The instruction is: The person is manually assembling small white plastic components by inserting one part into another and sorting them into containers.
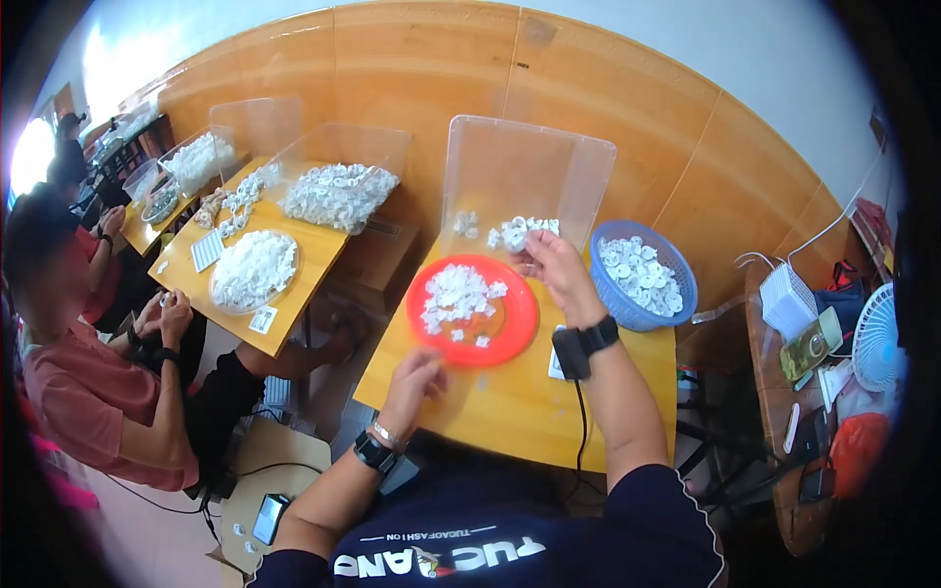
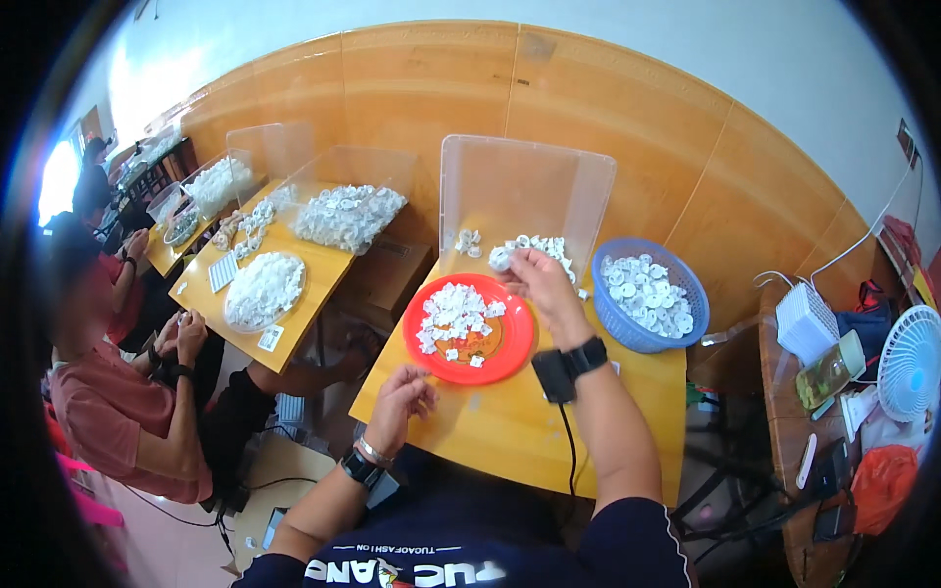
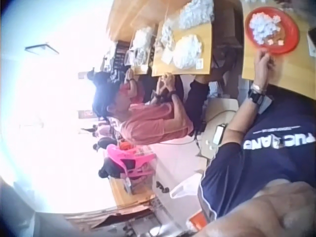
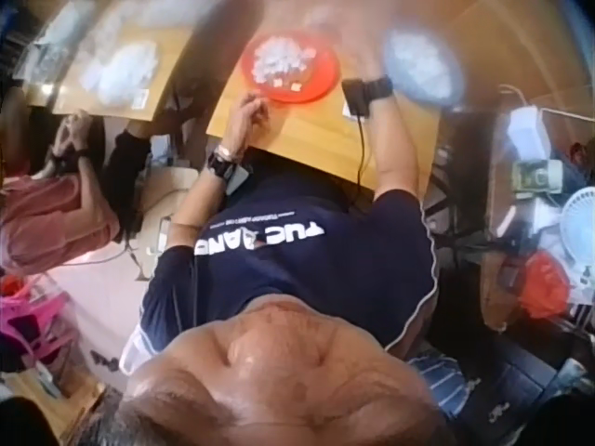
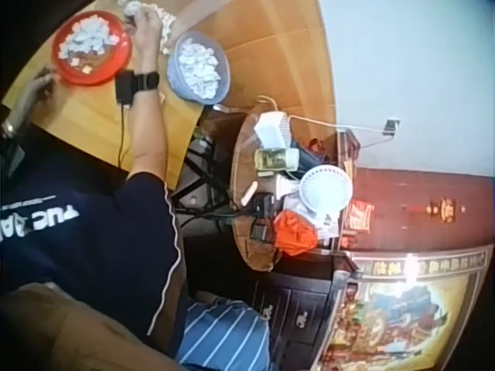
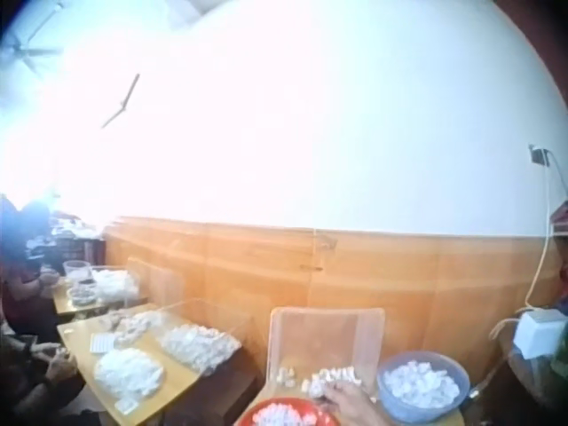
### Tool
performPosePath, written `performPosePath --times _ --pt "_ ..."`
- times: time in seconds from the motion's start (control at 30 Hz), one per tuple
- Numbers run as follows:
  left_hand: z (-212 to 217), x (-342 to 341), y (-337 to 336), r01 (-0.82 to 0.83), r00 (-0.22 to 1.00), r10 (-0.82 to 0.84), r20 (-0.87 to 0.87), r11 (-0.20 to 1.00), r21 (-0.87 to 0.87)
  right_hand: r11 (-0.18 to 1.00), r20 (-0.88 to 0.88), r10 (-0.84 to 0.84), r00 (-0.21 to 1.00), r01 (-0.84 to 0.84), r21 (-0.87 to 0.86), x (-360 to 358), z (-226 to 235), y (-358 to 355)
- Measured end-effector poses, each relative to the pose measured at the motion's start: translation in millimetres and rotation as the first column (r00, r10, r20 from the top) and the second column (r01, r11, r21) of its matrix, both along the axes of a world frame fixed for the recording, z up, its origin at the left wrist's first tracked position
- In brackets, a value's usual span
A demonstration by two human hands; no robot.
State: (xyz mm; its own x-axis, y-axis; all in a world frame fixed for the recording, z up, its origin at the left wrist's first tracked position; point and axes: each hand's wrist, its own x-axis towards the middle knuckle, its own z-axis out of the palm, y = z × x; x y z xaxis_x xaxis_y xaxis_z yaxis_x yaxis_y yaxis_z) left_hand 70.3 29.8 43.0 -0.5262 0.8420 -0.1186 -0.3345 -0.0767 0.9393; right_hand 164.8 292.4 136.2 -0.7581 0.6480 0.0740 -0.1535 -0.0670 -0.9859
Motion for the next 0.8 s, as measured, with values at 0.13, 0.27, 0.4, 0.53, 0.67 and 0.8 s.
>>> performPosePath --times 0.13,0.27,0.4,0.53,0.67,0.8 --pt "50 6 15 -0.026 0.999 0.03 -0.024 0.984 0.178 0.98 -0.151 0.164 0.975 -0.179 -0.091 24 -16 -66" --pt "65 14 23 -0.029 0.995 0.053 -0.079 0.962 0.273 0.951 -0.193 0.178 0.965 -0.219 -0.218 34 -17 -118" --pt "59 22 18 0.105 0.989 -0.072 -0.127 0.955 0.278 0.898 -0.17 0.236 0.957 -0.281 -0.338 42 -24 -135" --pt "57 32 9 -0.039 0.999 0.031 0.034 0.967 0.253 0.989 -0.145 0.13 0.981 -0.138 -0.047 49 -16 -146" --pt "59 37 3 0.044 0.998 -0.052 0.03 0.973 0.228 0.989 -0.169 0.139 0.976 -0.145 -0.021 51 -19 -146" --pt "52 38 1 0.031 0.993 -0.061 0.105 0.965 0.261 0.994 -0.114 0.088 0.989 -0.081 0.07 53 -20 -147"
